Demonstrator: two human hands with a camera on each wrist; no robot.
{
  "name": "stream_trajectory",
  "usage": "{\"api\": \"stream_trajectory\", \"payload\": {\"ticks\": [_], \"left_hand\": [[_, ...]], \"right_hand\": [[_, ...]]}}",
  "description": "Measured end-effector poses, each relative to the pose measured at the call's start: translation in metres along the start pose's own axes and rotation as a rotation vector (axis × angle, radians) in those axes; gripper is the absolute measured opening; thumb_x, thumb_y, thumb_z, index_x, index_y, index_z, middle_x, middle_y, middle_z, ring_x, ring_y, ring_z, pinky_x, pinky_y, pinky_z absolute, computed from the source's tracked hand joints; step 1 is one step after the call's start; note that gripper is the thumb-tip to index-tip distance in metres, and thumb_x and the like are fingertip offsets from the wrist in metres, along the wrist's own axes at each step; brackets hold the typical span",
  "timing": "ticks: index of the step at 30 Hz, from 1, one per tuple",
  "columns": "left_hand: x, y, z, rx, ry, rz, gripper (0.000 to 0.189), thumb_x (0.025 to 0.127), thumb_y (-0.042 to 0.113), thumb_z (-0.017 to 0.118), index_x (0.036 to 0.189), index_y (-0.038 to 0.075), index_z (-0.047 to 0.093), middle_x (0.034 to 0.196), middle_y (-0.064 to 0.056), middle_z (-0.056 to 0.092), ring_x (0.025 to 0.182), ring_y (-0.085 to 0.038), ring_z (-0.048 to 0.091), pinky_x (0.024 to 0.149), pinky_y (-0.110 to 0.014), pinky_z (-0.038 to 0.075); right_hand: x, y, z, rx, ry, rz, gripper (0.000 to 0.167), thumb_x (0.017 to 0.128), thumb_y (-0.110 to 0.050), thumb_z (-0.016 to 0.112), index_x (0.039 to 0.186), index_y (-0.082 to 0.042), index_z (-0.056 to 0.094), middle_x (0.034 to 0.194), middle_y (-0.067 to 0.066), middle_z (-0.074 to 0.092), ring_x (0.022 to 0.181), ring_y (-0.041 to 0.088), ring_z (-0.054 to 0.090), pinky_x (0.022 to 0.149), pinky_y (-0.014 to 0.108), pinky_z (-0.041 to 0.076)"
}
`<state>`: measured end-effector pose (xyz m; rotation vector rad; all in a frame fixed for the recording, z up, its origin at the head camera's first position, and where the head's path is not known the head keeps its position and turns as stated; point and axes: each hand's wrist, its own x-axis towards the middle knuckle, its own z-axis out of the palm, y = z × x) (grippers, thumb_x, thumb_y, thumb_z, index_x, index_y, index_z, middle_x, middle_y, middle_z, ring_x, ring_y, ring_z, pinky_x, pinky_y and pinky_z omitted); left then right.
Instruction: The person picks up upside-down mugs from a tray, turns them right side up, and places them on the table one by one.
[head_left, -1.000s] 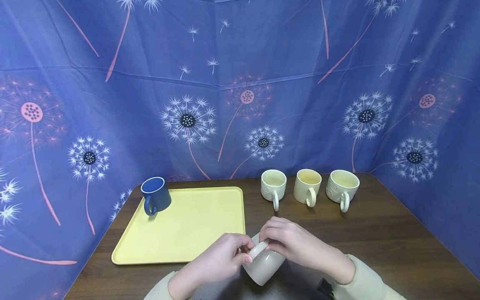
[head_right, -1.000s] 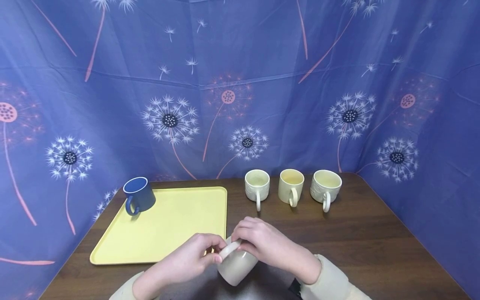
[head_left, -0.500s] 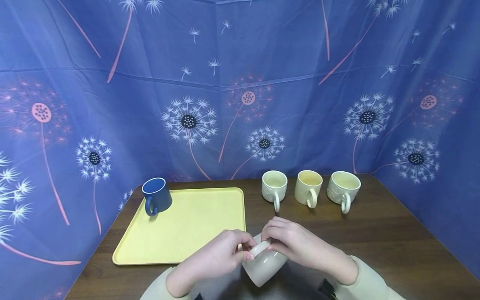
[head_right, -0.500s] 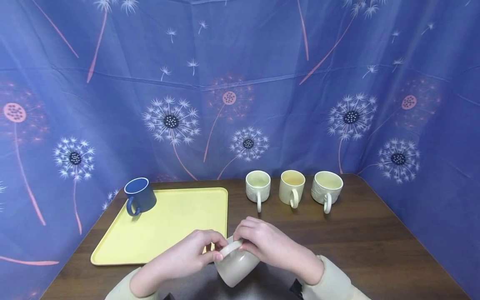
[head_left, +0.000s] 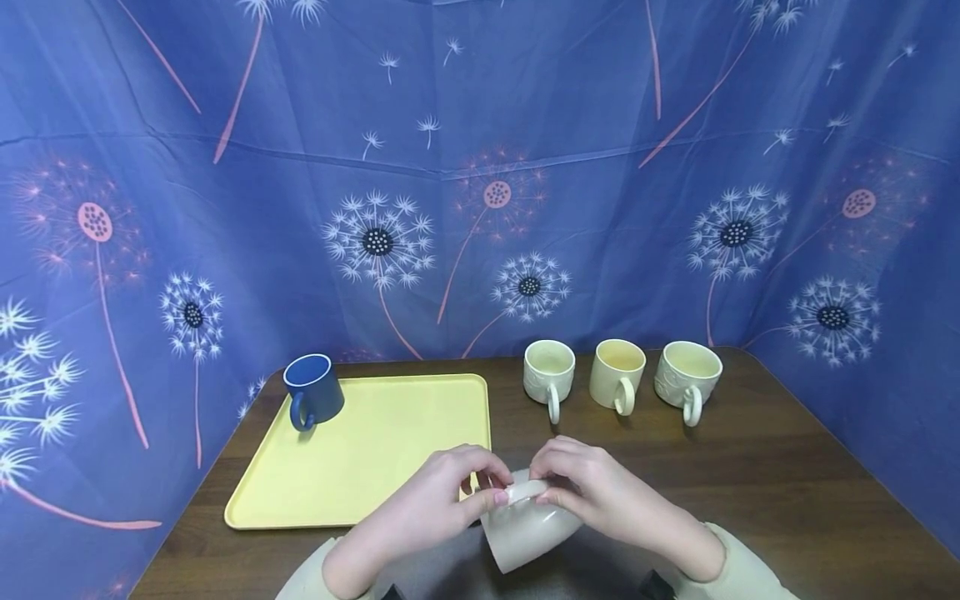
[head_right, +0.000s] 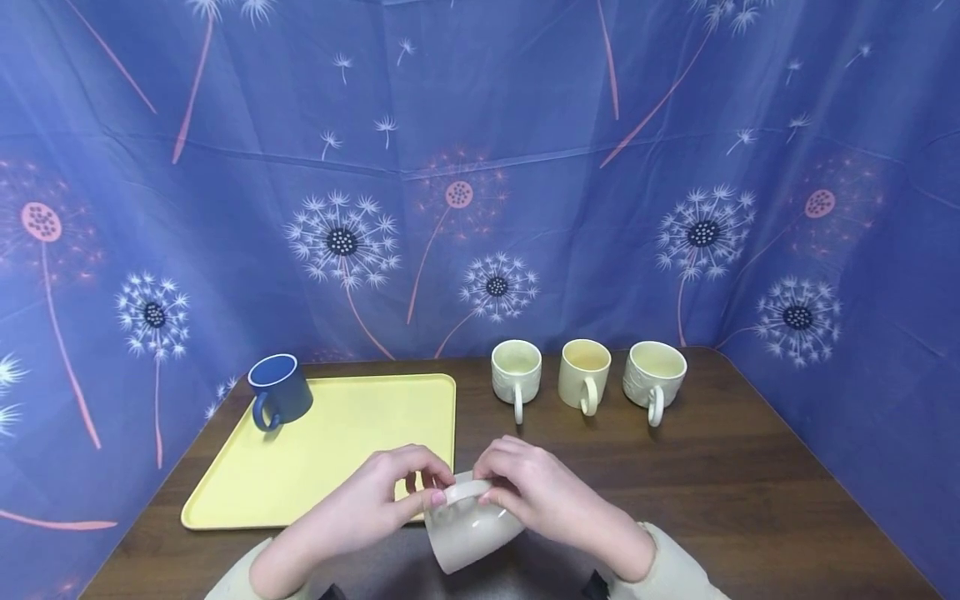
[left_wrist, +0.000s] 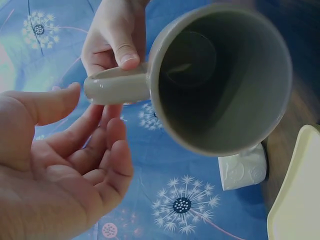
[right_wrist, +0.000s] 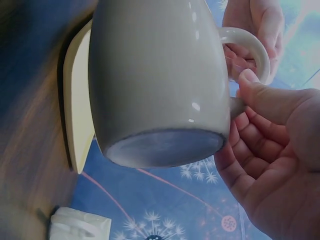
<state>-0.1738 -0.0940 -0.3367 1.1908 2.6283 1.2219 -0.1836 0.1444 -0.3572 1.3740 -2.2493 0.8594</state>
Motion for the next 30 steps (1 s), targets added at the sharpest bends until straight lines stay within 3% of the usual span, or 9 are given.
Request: {"api": "stream_trajectory", "payload": {"ticks": [3, 8, 15, 20, 30], "left_hand": [[-0.002, -0.001, 0.002, 0.030, 0.084, 0.045, 0.016, 0.086, 0.020, 0.069, 0.100, 0.015, 0.065, 0.090, 0.009, 0.062, 0.083, -0.005, 0.056, 0.070, -0.021, 0.047], [-0.004, -0.007, 0.009, 0.124, 0.238, 0.174, 0.028, 0.079, 0.021, 0.076, 0.102, 0.014, 0.063, 0.094, 0.008, 0.061, 0.085, -0.008, 0.056, 0.072, -0.023, 0.048], [-0.003, -0.015, 0.020, 0.164, 0.338, 0.311, 0.032, 0.078, 0.014, 0.077, 0.105, 0.011, 0.061, 0.097, 0.004, 0.062, 0.086, -0.007, 0.056, 0.078, -0.018, 0.048], [-0.001, -0.018, 0.025, 0.184, 0.394, 0.346, 0.035, 0.078, 0.010, 0.076, 0.109, 0.011, 0.059, 0.097, 0.003, 0.062, 0.085, -0.007, 0.056, 0.079, -0.017, 0.048], [0.000, -0.026, 0.034, 0.164, 0.488, 0.354, 0.027, 0.080, 0.009, 0.074, 0.105, 0.011, 0.063, 0.094, 0.004, 0.065, 0.085, -0.006, 0.057, 0.078, -0.015, 0.047]], "right_hand": [[-0.001, 0.001, 0.001, 0.010, 0.023, 0.014, 0.018, 0.079, -0.013, 0.073, 0.091, -0.016, 0.060, 0.093, -0.009, 0.059, 0.085, 0.003, 0.055, 0.075, 0.010, 0.043], [-0.004, 0.002, 0.001, 0.047, 0.068, 0.039, 0.021, 0.076, -0.010, 0.074, 0.090, -0.016, 0.059, 0.091, -0.007, 0.059, 0.080, 0.004, 0.055, 0.070, 0.013, 0.046], [-0.008, 0.001, 0.003, 0.098, 0.109, 0.145, 0.020, 0.076, -0.010, 0.075, 0.090, -0.017, 0.062, 0.090, -0.009, 0.061, 0.077, 0.003, 0.055, 0.065, 0.016, 0.047], [-0.009, 0.000, 0.005, 0.091, 0.145, 0.185, 0.020, 0.076, -0.013, 0.076, 0.089, -0.019, 0.062, 0.090, -0.012, 0.061, 0.076, 0.002, 0.055, 0.065, 0.018, 0.048], [-0.010, 0.000, 0.011, 0.113, 0.207, 0.214, 0.019, 0.077, -0.013, 0.076, 0.088, -0.020, 0.063, 0.087, -0.011, 0.061, 0.074, 0.004, 0.057, 0.063, 0.021, 0.050]]}}
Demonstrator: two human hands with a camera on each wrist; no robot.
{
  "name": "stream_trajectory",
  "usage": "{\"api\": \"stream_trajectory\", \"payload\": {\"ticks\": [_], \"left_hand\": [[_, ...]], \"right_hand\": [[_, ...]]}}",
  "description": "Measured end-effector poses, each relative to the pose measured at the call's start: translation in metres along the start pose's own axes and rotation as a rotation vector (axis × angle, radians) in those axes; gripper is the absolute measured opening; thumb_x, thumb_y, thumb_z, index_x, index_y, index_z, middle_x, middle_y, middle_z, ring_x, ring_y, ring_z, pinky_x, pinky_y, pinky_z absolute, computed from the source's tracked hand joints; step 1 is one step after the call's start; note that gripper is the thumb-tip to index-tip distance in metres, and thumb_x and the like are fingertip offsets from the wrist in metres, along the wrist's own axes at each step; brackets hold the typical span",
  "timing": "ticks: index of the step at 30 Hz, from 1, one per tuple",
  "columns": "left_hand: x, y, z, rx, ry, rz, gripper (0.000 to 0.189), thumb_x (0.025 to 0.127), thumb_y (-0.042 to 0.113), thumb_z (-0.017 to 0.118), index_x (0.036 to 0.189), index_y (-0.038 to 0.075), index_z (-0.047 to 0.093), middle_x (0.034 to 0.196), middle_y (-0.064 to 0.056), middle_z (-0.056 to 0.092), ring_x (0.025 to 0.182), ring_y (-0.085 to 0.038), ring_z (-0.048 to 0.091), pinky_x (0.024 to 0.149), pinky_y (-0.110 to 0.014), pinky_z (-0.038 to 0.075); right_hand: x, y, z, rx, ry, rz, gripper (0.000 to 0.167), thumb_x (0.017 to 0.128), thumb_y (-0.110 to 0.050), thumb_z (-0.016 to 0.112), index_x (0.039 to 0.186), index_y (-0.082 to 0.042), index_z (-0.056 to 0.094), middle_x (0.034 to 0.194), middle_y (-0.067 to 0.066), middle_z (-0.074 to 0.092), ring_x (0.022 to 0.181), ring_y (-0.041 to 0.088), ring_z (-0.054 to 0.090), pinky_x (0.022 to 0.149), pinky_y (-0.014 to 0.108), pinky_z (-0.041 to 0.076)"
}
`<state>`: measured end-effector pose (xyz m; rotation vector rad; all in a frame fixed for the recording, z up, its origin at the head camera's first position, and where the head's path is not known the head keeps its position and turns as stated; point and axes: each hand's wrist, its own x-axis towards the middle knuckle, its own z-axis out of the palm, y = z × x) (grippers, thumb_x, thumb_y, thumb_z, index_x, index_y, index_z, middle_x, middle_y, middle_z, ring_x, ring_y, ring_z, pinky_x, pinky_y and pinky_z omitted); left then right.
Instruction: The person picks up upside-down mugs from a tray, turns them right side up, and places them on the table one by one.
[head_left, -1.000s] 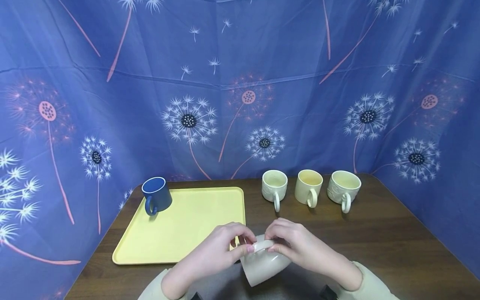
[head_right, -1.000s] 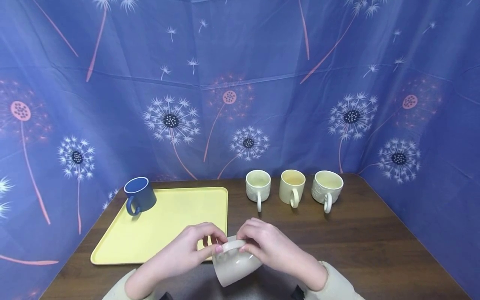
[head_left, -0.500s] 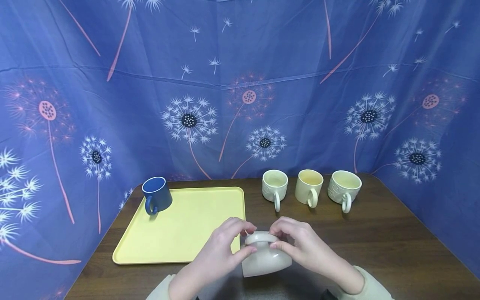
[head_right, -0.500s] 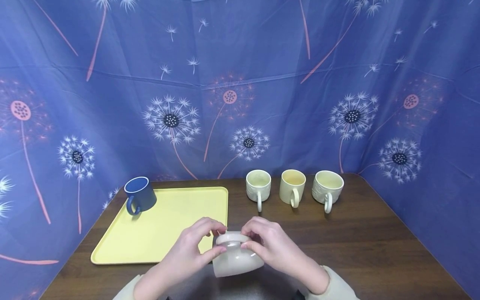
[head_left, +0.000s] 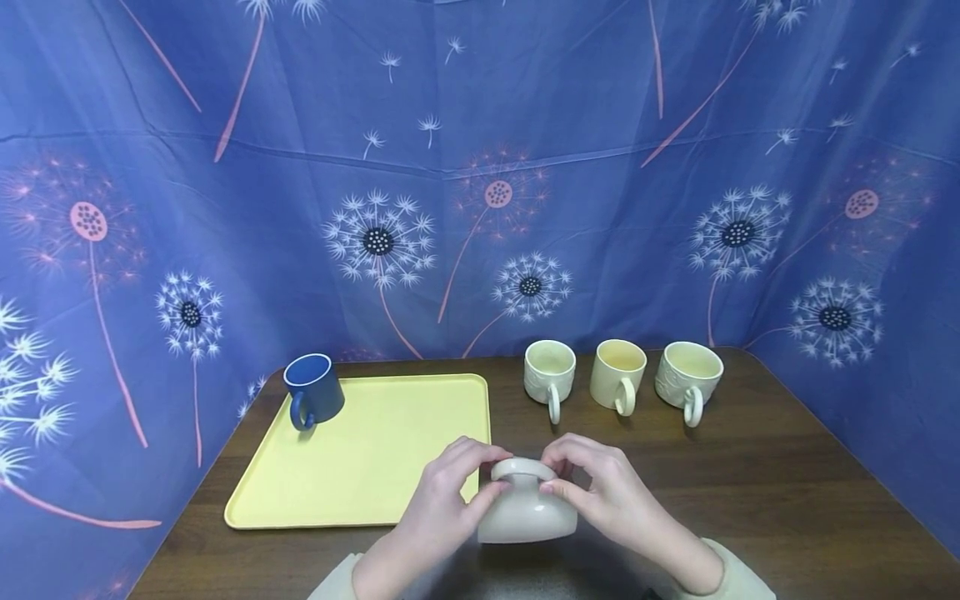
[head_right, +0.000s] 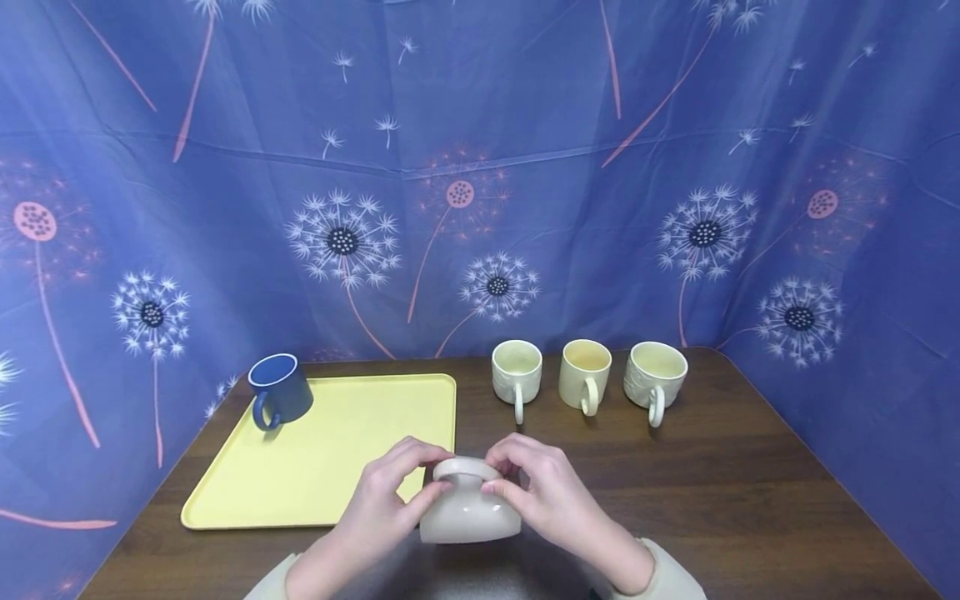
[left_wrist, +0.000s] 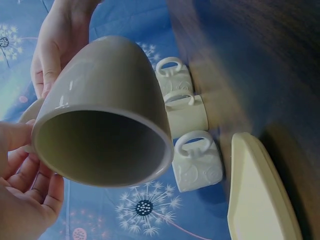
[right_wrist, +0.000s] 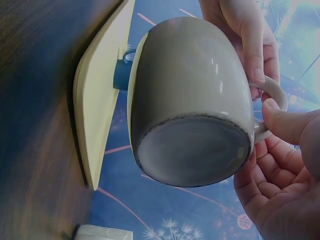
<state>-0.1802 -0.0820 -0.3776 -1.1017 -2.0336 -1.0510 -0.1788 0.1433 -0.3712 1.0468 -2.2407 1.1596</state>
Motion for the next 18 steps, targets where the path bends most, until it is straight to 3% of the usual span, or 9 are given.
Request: {"api": "stream_trajectory", "payload": {"ticks": [8, 18], "left_hand": [[0.0006, -0.0011, 0.0018, -0.006, 0.027, 0.021, 0.026, 0.078, 0.010, 0.075, 0.102, 0.011, 0.066, 0.094, 0.004, 0.067, 0.086, -0.007, 0.060, 0.080, -0.016, 0.048], [0.0073, -0.0001, -0.0043, 0.009, -0.016, 0.057, 0.026, 0.077, 0.012, 0.075, 0.101, 0.010, 0.066, 0.094, 0.004, 0.067, 0.084, -0.006, 0.059, 0.079, -0.015, 0.044]], "right_hand": [[-0.0012, 0.0005, 0.0008, 0.002, 0.002, -0.004, 0.022, 0.075, -0.012, 0.077, 0.088, -0.021, 0.062, 0.087, -0.011, 0.061, 0.074, 0.005, 0.057, 0.062, 0.022, 0.050], [-0.0054, 0.0047, 0.0020, 0.016, 0.023, -0.031, 0.027, 0.072, -0.009, 0.079, 0.090, -0.020, 0.062, 0.082, -0.009, 0.061, 0.071, 0.006, 0.057, 0.064, 0.015, 0.046]]}}
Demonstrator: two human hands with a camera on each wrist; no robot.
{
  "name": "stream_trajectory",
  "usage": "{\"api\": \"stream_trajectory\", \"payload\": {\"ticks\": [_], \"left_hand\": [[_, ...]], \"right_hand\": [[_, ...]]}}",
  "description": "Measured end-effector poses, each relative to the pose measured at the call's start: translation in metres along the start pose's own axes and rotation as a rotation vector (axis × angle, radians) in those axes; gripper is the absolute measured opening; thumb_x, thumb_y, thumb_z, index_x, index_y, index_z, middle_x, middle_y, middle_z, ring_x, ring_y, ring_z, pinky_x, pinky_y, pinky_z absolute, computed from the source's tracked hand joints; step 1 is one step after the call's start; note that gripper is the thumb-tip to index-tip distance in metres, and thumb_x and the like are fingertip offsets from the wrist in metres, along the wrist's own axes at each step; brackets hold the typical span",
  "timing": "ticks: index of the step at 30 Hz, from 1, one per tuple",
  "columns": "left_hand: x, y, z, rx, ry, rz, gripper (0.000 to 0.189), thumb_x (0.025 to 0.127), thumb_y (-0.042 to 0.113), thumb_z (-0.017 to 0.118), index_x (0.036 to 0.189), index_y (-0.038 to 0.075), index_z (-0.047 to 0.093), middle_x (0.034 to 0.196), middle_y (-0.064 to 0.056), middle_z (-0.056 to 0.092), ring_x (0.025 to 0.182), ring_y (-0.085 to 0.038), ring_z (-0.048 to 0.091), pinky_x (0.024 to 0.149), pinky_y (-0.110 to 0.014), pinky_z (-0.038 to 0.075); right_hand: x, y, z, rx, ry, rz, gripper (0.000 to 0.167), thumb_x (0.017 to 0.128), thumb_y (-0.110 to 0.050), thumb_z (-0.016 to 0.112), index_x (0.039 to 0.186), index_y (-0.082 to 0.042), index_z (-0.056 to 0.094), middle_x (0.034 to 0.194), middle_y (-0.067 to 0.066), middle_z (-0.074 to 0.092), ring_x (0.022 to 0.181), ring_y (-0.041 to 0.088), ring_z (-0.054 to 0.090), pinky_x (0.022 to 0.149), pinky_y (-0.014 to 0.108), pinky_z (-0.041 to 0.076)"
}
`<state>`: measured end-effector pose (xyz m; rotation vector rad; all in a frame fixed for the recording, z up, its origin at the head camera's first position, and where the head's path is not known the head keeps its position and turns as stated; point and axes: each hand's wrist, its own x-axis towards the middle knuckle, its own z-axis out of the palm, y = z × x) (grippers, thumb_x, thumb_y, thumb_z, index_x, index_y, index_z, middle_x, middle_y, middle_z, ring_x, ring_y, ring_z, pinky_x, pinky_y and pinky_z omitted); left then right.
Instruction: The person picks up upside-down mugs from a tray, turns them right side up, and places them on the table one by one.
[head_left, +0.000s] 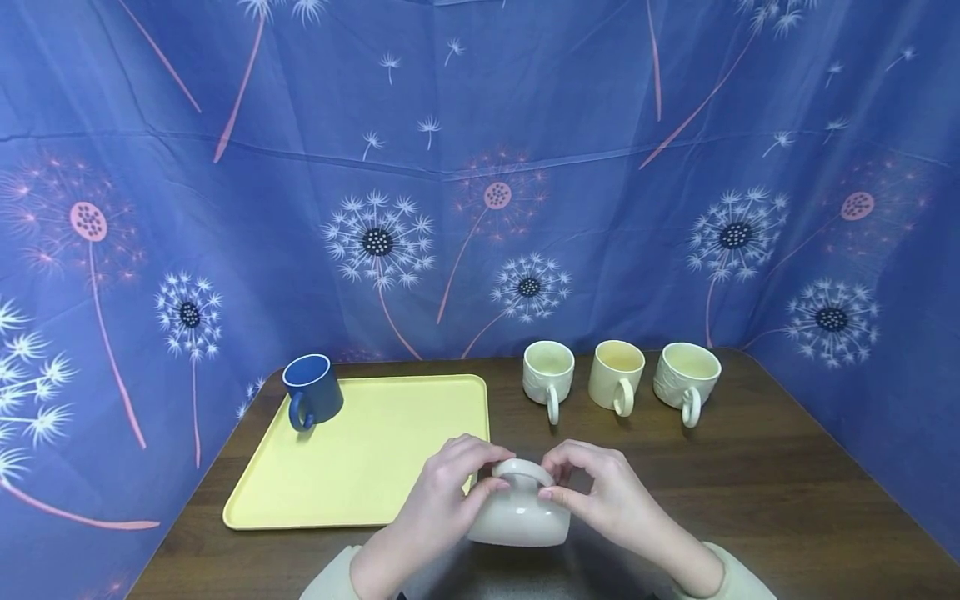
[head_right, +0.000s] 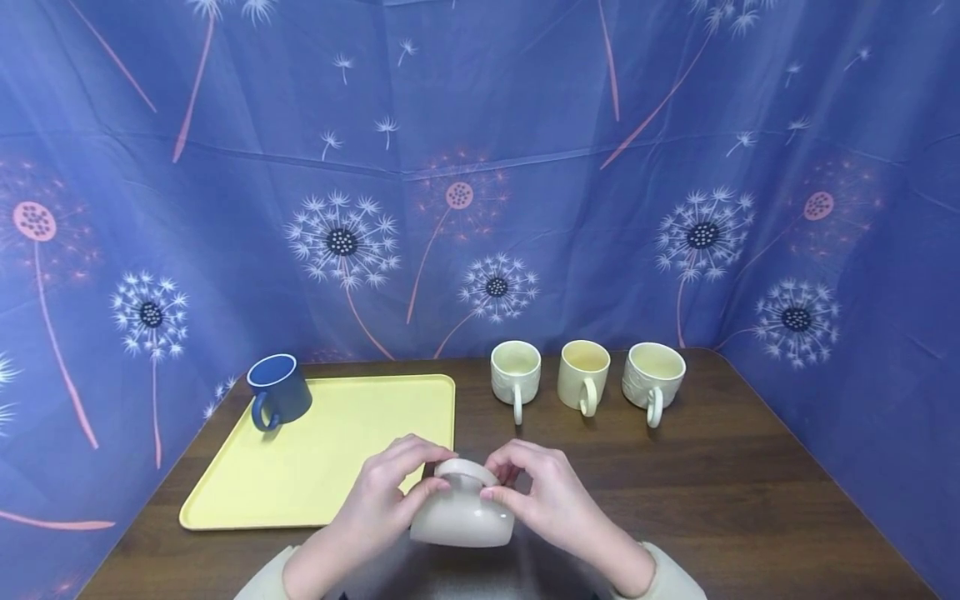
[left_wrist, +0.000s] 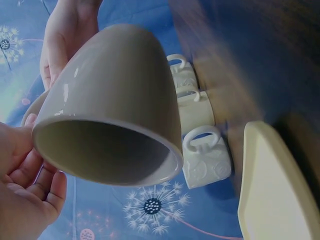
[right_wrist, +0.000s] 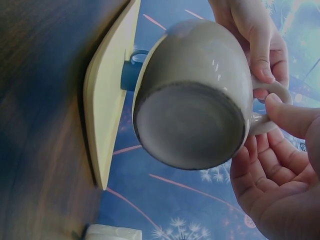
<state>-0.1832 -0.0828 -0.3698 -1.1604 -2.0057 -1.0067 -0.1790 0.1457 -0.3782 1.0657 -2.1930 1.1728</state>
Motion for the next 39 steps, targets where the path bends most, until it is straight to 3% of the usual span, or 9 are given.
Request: {"api": "stream_trajectory", "payload": {"ticks": [9, 15, 18, 21, 26, 29, 35, 39], "left_hand": [[0.010, -0.001, -0.006, 0.032, -0.053, 0.104, 0.026, 0.076, 0.013, 0.073, 0.102, 0.009, 0.067, 0.094, 0.003, 0.068, 0.087, -0.008, 0.060, 0.081, -0.020, 0.046], [0.017, -0.001, -0.010, 0.028, -0.089, 0.156, 0.025, 0.077, 0.012, 0.072, 0.102, 0.009, 0.069, 0.095, 0.002, 0.069, 0.087, -0.008, 0.061, 0.083, -0.021, 0.047], [0.020, -0.001, -0.011, 0.019, -0.112, 0.179, 0.025, 0.078, 0.011, 0.072, 0.103, 0.008, 0.070, 0.094, 0.002, 0.068, 0.086, -0.008, 0.060, 0.082, -0.020, 0.047], [0.022, -0.002, -0.012, 0.012, -0.138, 0.202, 0.024, 0.079, 0.010, 0.072, 0.103, 0.009, 0.070, 0.093, 0.002, 0.068, 0.086, -0.008, 0.060, 0.082, -0.017, 0.047], [0.024, -0.004, -0.012, 0.000, -0.201, 0.220, 0.021, 0.082, 0.010, 0.070, 0.102, 0.011, 0.071, 0.092, 0.003, 0.067, 0.088, -0.008, 0.059, 0.083, -0.015, 0.046], [0.024, -0.004, -0.012, -0.007, -0.226, 0.220, 0.020, 0.083, 0.011, 0.068, 0.102, 0.012, 0.072, 0.092, 0.003, 0.067, 0.089, -0.007, 0.058, 0.084, -0.014, 0.045], [0.025, -0.005, -0.010, -0.002, -0.263, 0.238, 0.021, 0.083, 0.011, 0.068, 0.104, 0.013, 0.072, 0.092, 0.004, 0.066, 0.091, -0.006, 0.059, 0.086, -0.014, 0.044], [0.025, -0.005, -0.008, -0.010, -0.289, 0.248, 0.021, 0.082, 0.013, 0.069, 0.103, 0.013, 0.072, 0.092, 0.005, 0.066, 0.090, -0.005, 0.059, 0.087, -0.014, 0.043]], "right_hand": [[-0.002, -0.002, 0.000, 0.055, -0.024, 0.046, 0.028, 0.072, -0.012, 0.081, 0.092, -0.020, 0.063, 0.080, -0.009, 0.061, 0.069, 0.006, 0.058, 0.061, 0.020, 0.049], [-0.003, 0.000, 0.000, 0.146, -0.092, 0.025, 0.029, 0.072, -0.006, 0.079, 0.095, -0.012, 0.063, 0.083, -0.001, 0.063, 0.071, 0.009, 0.060, 0.061, 0.027, 0.052], [-0.003, -0.001, 0.001, 0.169, -0.121, 0.012, 0.028, 0.073, -0.005, 0.078, 0.096, -0.012, 0.063, 0.085, 0.000, 0.064, 0.074, 0.008, 0.061, 0.063, 0.027, 0.053], [-0.002, -0.003, 0.000, 0.208, -0.151, 0.049, 0.026, 0.077, -0.007, 0.076, 0.097, -0.016, 0.063, 0.088, -0.003, 0.066, 0.077, 0.007, 0.062, 0.066, 0.026, 0.053], [0.000, -0.007, -0.004, 0.385, -0.220, 0.147, 0.019, 0.083, -0.003, 0.068, 0.100, -0.013, 0.065, 0.092, 0.003, 0.067, 0.084, 0.010, 0.064, 0.073, 0.028, 0.054], [0.002, -0.008, -0.004, 0.511, -0.263, 0.152, 0.016, 0.086, 0.004, 0.063, 0.100, -0.003, 0.064, 0.091, 0.012, 0.066, 0.086, 0.009, 0.063, 0.074, 0.030, 0.055], [0.001, -0.006, -0.001, 0.721, -0.331, 0.183, 0.015, 0.087, 0.009, 0.057, 0.101, 0.007, 0.061, 0.091, 0.016, 0.065, 0.088, 0.008, 0.063, 0.076, 0.029, 0.054], [-0.001, -0.005, 0.002, 0.801, -0.365, 0.196, 0.014, 0.088, 0.010, 0.056, 0.101, 0.011, 0.060, 0.090, 0.031, 0.060, 0.088, 0.008, 0.064, 0.077, 0.029, 0.054]]}}
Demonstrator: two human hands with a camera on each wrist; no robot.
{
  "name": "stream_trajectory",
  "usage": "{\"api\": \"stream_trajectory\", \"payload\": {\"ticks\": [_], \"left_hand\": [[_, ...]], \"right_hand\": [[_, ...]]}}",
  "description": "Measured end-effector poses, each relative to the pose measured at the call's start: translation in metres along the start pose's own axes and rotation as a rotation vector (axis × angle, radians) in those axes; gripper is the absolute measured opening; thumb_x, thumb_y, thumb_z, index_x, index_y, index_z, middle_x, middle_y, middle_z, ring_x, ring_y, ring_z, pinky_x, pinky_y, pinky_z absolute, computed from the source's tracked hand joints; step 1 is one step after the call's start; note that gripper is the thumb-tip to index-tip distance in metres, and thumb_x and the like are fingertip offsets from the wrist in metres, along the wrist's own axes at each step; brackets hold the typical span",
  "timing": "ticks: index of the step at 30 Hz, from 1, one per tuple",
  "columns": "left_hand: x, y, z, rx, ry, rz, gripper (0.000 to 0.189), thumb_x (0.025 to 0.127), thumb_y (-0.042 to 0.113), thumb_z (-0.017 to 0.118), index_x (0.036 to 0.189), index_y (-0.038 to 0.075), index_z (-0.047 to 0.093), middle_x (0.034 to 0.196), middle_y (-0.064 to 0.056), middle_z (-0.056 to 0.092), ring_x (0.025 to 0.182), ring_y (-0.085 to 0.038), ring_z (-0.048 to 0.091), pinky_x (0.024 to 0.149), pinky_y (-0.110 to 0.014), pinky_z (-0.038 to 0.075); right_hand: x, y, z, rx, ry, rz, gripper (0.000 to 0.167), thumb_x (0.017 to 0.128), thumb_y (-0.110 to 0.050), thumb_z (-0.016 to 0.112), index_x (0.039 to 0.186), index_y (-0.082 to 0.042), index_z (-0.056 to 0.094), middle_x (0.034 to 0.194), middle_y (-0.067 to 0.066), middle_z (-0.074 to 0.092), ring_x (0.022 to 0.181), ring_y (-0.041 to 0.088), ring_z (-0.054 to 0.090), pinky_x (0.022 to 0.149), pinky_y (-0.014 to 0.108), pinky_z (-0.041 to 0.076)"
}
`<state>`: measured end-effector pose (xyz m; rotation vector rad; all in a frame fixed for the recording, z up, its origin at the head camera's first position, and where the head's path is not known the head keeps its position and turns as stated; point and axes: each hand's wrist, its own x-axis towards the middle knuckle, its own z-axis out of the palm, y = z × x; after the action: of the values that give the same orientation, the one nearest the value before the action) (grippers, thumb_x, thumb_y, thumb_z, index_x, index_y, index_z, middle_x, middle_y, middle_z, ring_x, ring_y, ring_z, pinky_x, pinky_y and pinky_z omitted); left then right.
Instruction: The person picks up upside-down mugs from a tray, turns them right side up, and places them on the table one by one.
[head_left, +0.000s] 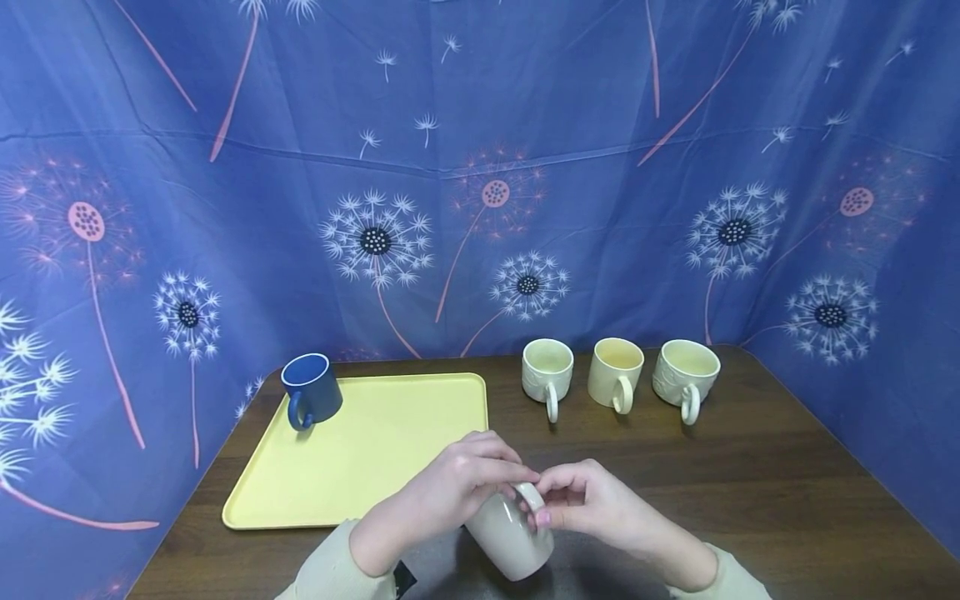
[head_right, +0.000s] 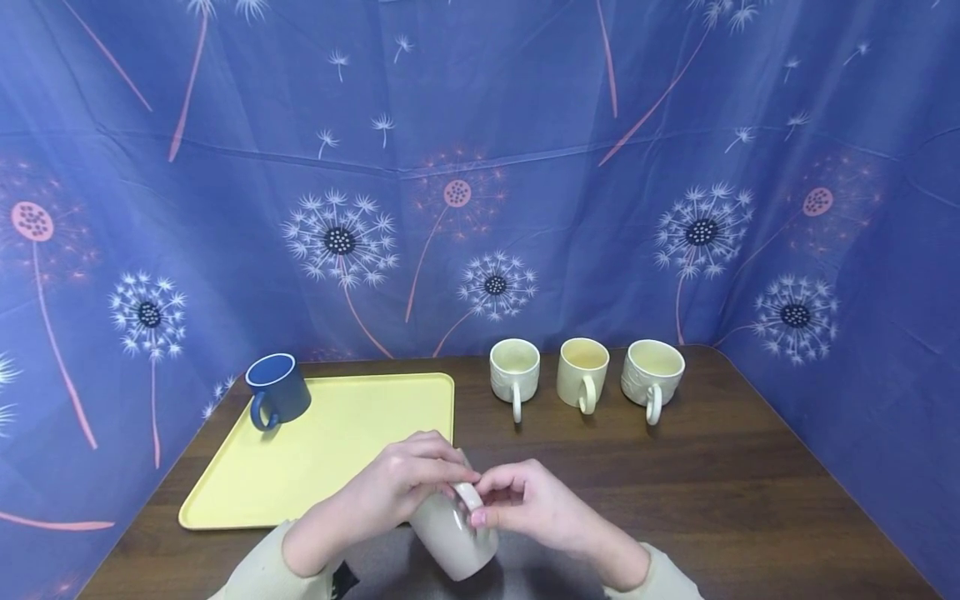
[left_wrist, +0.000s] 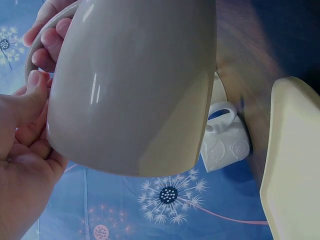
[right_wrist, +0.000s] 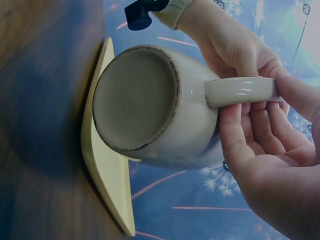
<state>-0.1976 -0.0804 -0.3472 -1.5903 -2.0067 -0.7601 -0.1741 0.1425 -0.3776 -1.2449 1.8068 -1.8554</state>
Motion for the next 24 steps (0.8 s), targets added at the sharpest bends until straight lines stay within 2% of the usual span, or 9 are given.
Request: {"api": "stream_trajectory", "payload": {"ticks": [2, 7, 11, 14, 24], "left_hand": [[0.0002, -0.0001, 0.0007, -0.008, -0.006, 0.008, 0.020, 0.082, 0.014, 0.069, 0.102, 0.013, 0.071, 0.092, 0.005, 0.066, 0.090, -0.004, 0.059, 0.087, -0.014, 0.043], [0.0016, -0.0006, 0.0029, -0.023, -0.013, 0.016, 0.019, 0.081, 0.014, 0.070, 0.101, 0.012, 0.071, 0.091, 0.006, 0.067, 0.089, -0.004, 0.059, 0.087, -0.013, 0.043], [0.0025, -0.0015, 0.0046, -0.024, -0.016, 0.012, 0.019, 0.082, 0.015, 0.069, 0.100, 0.012, 0.072, 0.091, 0.006, 0.067, 0.089, -0.003, 0.058, 0.087, -0.012, 0.043], [0.0027, -0.0022, 0.0054, -0.030, -0.012, 0.010, 0.019, 0.082, 0.017, 0.069, 0.100, 0.011, 0.072, 0.091, 0.006, 0.067, 0.089, -0.003, 0.059, 0.087, -0.012, 0.043], [0.0021, -0.0041, 0.0060, -0.054, 0.023, -0.010, 0.021, 0.080, 0.014, 0.071, 0.100, 0.010, 0.072, 0.095, 0.003, 0.070, 0.096, -0.008, 0.063, 0.092, -0.017, 0.045]], "right_hand": [[-0.0007, 0.0006, 0.0010, 0.029, 0.000, 0.042, 0.014, 0.087, 0.008, 0.057, 0.100, 0.011, 0.060, 0.090, 0.034, 0.059, 0.088, 0.008, 0.065, 0.077, 0.027, 0.054], [-0.0019, 0.0014, 0.0022, 0.007, 0.010, 0.068, 0.012, 0.086, 0.006, 0.060, 0.098, 0.010, 0.062, 0.088, 0.032, 0.060, 0.086, 0.007, 0.065, 0.075, 0.026, 0.055], [-0.0030, 0.0040, 0.0026, -0.025, 0.022, 0.030, 0.012, 0.086, 0.007, 0.061, 0.097, 0.008, 0.064, 0.086, 0.029, 0.062, 0.085, 0.006, 0.065, 0.073, 0.027, 0.055], [-0.0039, 0.0064, 0.0027, -0.043, 0.021, -0.031, 0.013, 0.085, 0.010, 0.059, 0.097, 0.008, 0.063, 0.086, 0.029, 0.062, 0.087, 0.005, 0.064, 0.072, 0.028, 0.055], [-0.0056, 0.0097, 0.0029, -0.101, 0.032, -0.075, 0.015, 0.085, 0.012, 0.058, 0.098, 0.003, 0.060, 0.087, 0.026, 0.061, 0.088, 0.002, 0.061, 0.071, 0.026, 0.054]]}}
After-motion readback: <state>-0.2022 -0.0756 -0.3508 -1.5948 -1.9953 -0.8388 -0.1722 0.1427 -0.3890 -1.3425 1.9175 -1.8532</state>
